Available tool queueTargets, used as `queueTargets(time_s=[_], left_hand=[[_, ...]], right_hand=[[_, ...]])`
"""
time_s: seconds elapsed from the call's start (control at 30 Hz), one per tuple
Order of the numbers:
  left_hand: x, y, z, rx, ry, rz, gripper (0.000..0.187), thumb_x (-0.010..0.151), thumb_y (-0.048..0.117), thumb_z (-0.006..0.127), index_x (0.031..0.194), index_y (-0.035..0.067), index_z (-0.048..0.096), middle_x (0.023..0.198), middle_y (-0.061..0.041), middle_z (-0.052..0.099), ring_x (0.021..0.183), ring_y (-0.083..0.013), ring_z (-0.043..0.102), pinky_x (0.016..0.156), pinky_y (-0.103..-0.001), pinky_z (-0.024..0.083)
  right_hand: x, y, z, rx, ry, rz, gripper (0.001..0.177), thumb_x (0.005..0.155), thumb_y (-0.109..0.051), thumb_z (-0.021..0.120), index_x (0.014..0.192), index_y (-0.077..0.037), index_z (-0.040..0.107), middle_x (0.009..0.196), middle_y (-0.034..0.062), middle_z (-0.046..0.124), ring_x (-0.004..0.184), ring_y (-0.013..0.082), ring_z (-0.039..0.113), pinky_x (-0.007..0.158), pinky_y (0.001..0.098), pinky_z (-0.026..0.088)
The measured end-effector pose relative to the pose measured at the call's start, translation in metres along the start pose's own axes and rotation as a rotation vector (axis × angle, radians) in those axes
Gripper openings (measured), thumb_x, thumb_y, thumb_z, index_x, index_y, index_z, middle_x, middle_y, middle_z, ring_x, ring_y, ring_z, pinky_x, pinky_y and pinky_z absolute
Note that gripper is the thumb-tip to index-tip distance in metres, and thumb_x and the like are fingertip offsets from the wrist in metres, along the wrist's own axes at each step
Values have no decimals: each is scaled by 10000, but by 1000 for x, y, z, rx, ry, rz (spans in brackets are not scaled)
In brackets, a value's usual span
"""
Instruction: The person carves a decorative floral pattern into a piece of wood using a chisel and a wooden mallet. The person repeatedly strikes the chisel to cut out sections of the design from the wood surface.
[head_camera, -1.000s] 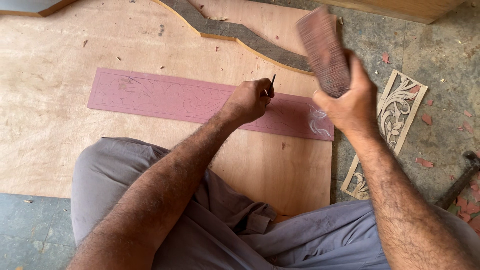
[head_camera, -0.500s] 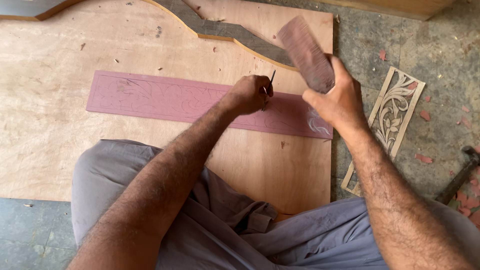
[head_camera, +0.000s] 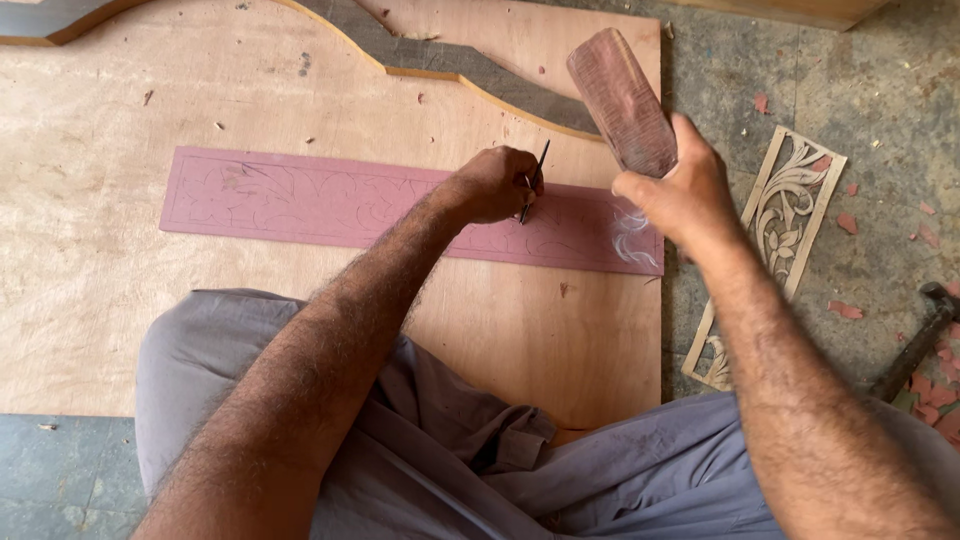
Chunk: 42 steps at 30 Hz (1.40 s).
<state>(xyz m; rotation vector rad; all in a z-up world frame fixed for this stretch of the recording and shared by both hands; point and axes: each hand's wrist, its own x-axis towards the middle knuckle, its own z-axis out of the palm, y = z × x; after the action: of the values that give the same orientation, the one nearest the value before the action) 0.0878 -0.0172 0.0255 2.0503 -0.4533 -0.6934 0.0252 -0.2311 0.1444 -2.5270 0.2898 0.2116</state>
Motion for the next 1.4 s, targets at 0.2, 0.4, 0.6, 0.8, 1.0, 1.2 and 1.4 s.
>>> queueTargets(time_s=[0.2, 0.4, 0.6, 0.8, 1.0, 1.2, 1.4], left_hand=[[6, 2, -4, 37, -75, 27, 93, 946, 92, 663, 1017, 77, 722, 946, -74, 765, 826, -133, 739, 731, -318, 633], [9, 5, -6, 78, -124, -13, 112, 990, 122, 624, 1055, 105, 713, 964, -48, 749, 815, -109, 731, 719, -298, 642], [6, 7, -6, 89, -148, 22, 99, 983, 137, 645, 1046, 98, 712, 963, -54, 758, 828, -115, 737, 738, -305, 643], [5, 11, -10, 125, -191, 22, 113, 983, 130, 630, 1064, 110, 706, 955, -46, 761, 832, -116, 744, 756, -314, 640], [8, 11, -12, 112, -251, 11, 120, 1002, 157, 618, 1077, 115, 702, 968, -49, 771, 841, -123, 746, 748, -317, 640], [3, 17, -17, 143, -271, 8, 169, 1000, 135, 587, 1108, 129, 718, 988, -44, 774, 874, -131, 752, 779, -342, 635], [8, 19, -18, 181, -336, -14, 177, 1016, 195, 576, 1130, 152, 705, 1007, -30, 769, 905, -116, 745, 801, -337, 628]], right_hand=[[-3, -1, 3, -51, -10, 26, 832, 723, -109, 789, 1499, -143, 491, 1361, 137, 667, 1201, 272, 647, 1038, 488, 542], [-2, 6, 5, -64, -21, 7, 955, 721, -91, 822, 1559, -95, 364, 1426, 181, 555, 1195, 288, 622, 996, 479, 546], [-9, 2, 3, -39, -36, 30, 911, 708, -100, 785, 1540, -143, 417, 1356, 147, 624, 1143, 272, 667, 946, 452, 579], [-14, 8, 4, 5, -6, -8, 827, 730, -117, 765, 1496, -86, 456, 1317, 145, 672, 1138, 276, 688, 988, 445, 579], [-16, 19, 8, 45, 17, -4, 916, 720, -110, 804, 1532, -24, 388, 1412, 205, 556, 1247, 316, 595, 1009, 471, 549], [-26, -1, 9, 129, 43, 136, 899, 691, -132, 773, 1514, -88, 417, 1331, 160, 639, 1120, 287, 691, 937, 464, 611], [-31, 1, 14, 139, 75, 52, 831, 688, -108, 754, 1471, -85, 478, 1252, 141, 680, 1039, 230, 715, 848, 392, 621]])
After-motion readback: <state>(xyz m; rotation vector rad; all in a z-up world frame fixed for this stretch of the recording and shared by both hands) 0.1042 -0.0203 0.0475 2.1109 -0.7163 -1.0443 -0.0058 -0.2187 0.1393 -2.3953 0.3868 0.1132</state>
